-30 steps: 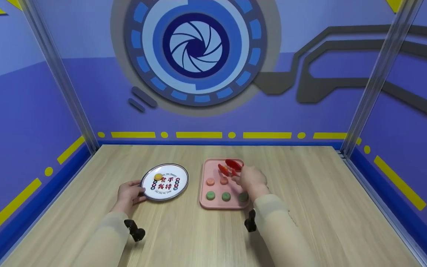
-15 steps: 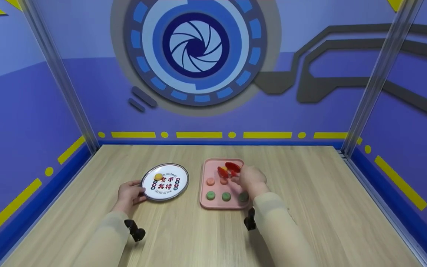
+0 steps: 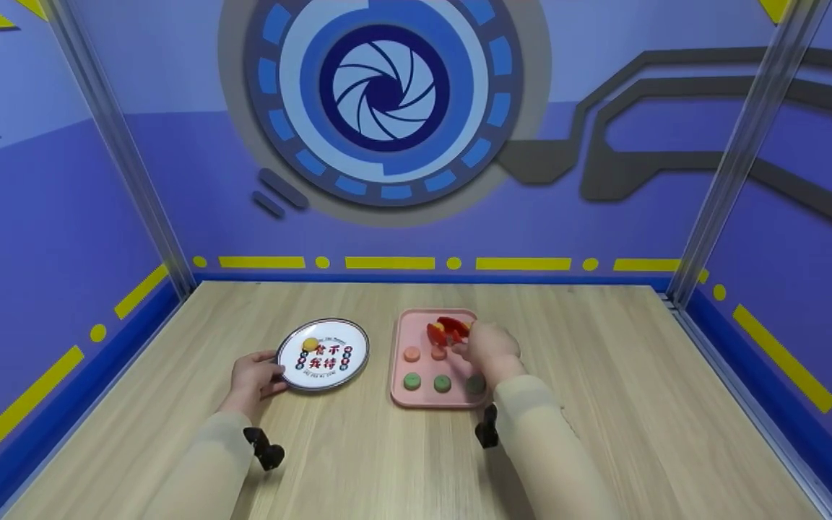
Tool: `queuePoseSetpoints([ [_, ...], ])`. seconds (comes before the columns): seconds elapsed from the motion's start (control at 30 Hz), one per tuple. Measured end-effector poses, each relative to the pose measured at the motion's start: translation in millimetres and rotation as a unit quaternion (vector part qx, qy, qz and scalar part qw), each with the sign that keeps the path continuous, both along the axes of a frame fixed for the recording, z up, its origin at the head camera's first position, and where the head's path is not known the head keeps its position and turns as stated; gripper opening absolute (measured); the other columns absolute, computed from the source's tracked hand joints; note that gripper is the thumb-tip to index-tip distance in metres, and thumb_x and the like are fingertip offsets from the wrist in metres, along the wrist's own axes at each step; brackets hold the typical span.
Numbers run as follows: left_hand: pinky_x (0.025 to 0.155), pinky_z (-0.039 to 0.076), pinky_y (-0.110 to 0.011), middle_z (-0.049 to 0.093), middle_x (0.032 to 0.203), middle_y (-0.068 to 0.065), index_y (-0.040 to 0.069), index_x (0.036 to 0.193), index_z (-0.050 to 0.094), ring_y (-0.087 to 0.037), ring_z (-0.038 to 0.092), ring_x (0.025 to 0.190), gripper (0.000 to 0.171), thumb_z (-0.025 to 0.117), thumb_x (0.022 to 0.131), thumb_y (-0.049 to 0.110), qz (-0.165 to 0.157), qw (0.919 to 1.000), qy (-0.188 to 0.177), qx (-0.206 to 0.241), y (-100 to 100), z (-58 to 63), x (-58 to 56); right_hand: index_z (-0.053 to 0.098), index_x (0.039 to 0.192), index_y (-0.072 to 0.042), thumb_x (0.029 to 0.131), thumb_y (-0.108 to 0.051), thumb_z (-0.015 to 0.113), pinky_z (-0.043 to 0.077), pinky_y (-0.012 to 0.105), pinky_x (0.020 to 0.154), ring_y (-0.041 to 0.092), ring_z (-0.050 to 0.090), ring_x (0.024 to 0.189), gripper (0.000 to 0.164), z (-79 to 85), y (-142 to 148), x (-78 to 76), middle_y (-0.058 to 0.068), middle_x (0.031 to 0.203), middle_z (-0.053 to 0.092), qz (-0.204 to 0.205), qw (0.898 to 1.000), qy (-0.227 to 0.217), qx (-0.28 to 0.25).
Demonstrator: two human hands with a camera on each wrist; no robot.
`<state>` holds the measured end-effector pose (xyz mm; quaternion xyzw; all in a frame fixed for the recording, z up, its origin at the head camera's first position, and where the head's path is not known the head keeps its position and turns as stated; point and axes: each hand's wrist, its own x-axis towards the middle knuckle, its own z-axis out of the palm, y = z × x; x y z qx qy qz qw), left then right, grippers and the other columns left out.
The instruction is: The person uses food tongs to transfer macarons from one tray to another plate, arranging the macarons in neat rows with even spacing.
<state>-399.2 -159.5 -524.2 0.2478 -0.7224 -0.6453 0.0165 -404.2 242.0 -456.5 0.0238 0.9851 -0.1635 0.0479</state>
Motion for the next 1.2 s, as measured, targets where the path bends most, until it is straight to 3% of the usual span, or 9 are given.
queuePoseSetpoints([
  [0.17, 0.06, 0.062, -0.023, 0.059, 0.14, -0.026, -0.005, 0.142, 0.055, -0.02, 0.065, 0.093, 0.05, 0.057, 0.092, -0.01, -0.003, 1.0, 0.006, -0.002, -0.1, -0.6, -1.1, 0.068, 0.106, -0.002, 0.091, -0.046, 0.076, 0.057, 0.037, 0.07, 0.025, 0.058, 0.076, 0.047, 0.2, -0.1, -1.4, 0.01, 0.087, 0.067, 0.02, 0.997, 0.026, 0.063],
  [0.47, 0.061, 0.063, -0.024, 0.06, 0.14, -0.027, -0.006, 0.142, 0.055, -0.021, 0.065, 0.092, 0.051, 0.056, 0.091, -0.012, -0.004, 0.9999, 0.01, 0.002, -1.0, -3.0, -3.3, 0.067, 0.109, -0.002, 0.091, -0.044, 0.076, 0.049, 0.033, 0.065, 0.024, 0.056, 0.077, 0.046, 1.8, -0.1, -1.1, 0.01, 0.088, 0.064, 0.017, 0.998, 0.016, 0.058],
  [0.7, 0.061, 0.063, -0.024, 0.059, 0.14, -0.027, -0.006, 0.141, 0.055, -0.021, 0.066, 0.092, 0.051, 0.056, 0.09, -0.012, -0.003, 0.9999, 0.01, 0.0, -1.0, -1.5, -1.5, 0.068, 0.107, -0.001, 0.09, -0.044, 0.078, 0.056, 0.036, 0.069, 0.025, 0.058, 0.076, 0.047, 4.3, -0.9, -0.7, 0.011, 0.088, 0.067, 0.018, 0.998, 0.024, 0.061],
  [0.93, 0.06, 0.063, -0.024, 0.06, 0.136, -0.029, -0.007, 0.141, 0.055, -0.019, 0.067, 0.086, 0.05, 0.056, 0.091, -0.011, -0.006, 0.9999, 0.01, -0.003, -1.2, -0.1, 0.6, 0.068, 0.106, -0.002, 0.089, -0.047, 0.077, 0.051, 0.033, 0.063, 0.024, 0.057, 0.074, 0.049, 4.7, -1.7, -1.9, 0.009, 0.086, 0.066, 0.016, 0.997, 0.026, 0.067],
  [1.2, 0.062, 0.063, -0.025, 0.059, 0.139, -0.027, -0.005, 0.142, 0.055, -0.02, 0.067, 0.091, 0.05, 0.057, 0.092, -0.01, 0.001, 1.0, -0.002, -0.007, 0.0, -2.1, -1.9, 0.069, 0.104, -0.001, 0.089, -0.045, 0.078, 0.059, 0.04, 0.071, 0.025, 0.061, 0.075, 0.047, 3.1, -1.8, -3.4, 0.013, 0.089, 0.071, 0.036, 0.995, 0.047, 0.075],
])
